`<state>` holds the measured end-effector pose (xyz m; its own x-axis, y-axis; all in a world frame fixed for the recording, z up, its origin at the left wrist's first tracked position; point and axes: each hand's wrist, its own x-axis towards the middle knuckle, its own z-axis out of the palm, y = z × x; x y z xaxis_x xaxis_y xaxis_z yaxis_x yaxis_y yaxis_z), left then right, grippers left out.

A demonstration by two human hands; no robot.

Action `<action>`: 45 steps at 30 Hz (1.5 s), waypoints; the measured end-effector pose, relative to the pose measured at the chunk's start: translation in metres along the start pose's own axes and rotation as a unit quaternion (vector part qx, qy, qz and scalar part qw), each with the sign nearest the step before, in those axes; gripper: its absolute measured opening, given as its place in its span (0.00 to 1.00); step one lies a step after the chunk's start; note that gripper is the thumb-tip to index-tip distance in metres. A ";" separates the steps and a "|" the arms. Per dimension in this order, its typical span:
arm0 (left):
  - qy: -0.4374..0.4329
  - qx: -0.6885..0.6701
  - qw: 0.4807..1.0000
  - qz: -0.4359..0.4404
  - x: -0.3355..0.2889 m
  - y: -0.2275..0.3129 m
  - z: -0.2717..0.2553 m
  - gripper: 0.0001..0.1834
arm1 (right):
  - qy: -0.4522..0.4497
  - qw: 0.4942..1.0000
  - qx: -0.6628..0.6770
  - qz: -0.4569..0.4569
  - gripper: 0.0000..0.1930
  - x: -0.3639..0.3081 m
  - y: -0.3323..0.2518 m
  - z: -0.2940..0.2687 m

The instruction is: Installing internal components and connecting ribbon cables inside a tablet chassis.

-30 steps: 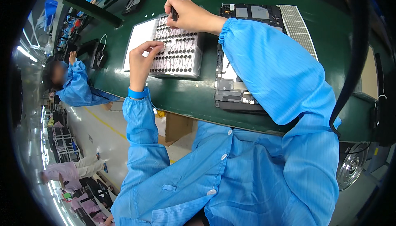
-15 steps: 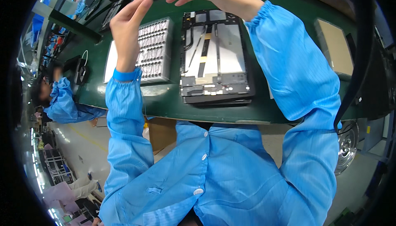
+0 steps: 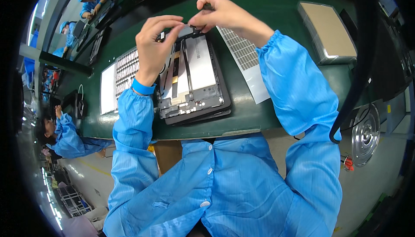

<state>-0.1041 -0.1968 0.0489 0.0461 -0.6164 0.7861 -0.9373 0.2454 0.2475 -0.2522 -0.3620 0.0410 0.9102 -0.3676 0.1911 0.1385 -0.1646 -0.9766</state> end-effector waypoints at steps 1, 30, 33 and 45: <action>-0.014 -0.001 1.000 0.000 0.000 0.000 0.005 0.06 | -0.003 0.999 -0.040 -0.013 0.14 0.002 0.010 -0.003; -0.180 -0.030 0.971 -0.154 0.000 -0.001 0.021 0.07 | 0.105 0.975 -0.177 -0.086 0.21 0.014 0.054 -0.013; -0.185 -0.023 0.970 -0.156 -0.001 -0.002 0.020 0.07 | 0.057 0.989 -0.127 -0.041 0.24 0.011 0.061 -0.005; -0.177 -0.018 0.973 -0.150 -0.004 -0.007 0.020 0.07 | 0.063 0.991 -0.031 0.116 0.24 0.008 0.044 0.014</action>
<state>-0.1045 -0.2110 0.0322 0.1881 -0.8813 0.4335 -0.8873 0.0367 0.4597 -0.2336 -0.3597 -0.0013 0.8585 -0.5123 -0.0232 -0.0961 -0.1164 -0.9885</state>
